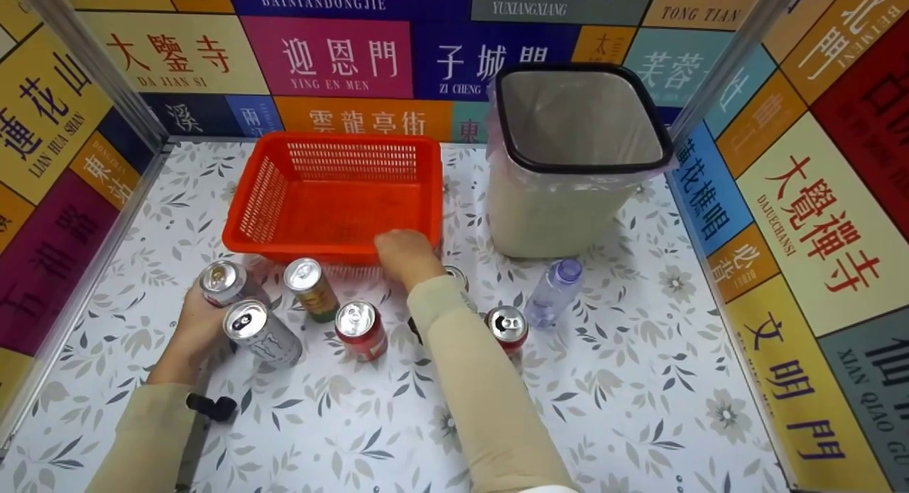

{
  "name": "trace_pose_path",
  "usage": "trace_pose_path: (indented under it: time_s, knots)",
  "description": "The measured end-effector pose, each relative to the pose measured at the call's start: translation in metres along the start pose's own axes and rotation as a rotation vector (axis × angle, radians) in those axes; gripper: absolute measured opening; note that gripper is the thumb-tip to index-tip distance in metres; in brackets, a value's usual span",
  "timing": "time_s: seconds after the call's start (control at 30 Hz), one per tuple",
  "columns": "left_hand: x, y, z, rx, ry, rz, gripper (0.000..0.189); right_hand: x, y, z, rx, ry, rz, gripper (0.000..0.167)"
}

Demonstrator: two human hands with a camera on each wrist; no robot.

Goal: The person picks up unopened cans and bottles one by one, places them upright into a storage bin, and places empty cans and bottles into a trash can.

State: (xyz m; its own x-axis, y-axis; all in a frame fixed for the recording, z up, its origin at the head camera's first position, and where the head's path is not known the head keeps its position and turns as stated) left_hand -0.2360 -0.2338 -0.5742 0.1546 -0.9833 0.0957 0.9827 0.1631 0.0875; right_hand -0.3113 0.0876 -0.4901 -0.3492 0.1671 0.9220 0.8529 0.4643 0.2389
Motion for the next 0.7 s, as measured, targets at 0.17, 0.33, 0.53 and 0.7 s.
trace_pose_path:
  time_s: [0.17,0.33,0.53,0.7]
  knots:
    - [0.013,0.000,0.014,-0.036,-0.041,0.037,0.068,0.000,-0.001,0.000,-0.001,-0.014,0.011,0.021]
    - [0.025,-0.001,0.039,-0.098,-0.032,0.089,0.065,0.000,-0.001,-0.001,0.004,0.003,0.007,0.018]
    - [0.032,-0.005,0.075,-0.164,0.042,0.098,0.067,0.000,-0.001,0.000,-0.020,-0.023,0.012,0.020]
    - [0.030,-0.011,0.103,-0.235,0.169,0.071,0.064,0.001,0.001,0.000,-0.021,-0.022,0.020,0.022]
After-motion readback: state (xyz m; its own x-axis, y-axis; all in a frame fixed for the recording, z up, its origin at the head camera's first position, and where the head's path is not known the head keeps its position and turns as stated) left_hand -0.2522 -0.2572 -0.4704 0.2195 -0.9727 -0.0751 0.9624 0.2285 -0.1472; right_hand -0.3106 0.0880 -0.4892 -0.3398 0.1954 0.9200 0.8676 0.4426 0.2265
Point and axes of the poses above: each hand's wrist, its own y-axis away from the middle knuckle, its own x-axis out of the back of the hand, z = x × y, the point moved 7 cm from there along -y, towards the middle knuckle, and after that the axes turned 1 degree about -y, right-handed, at the moved point
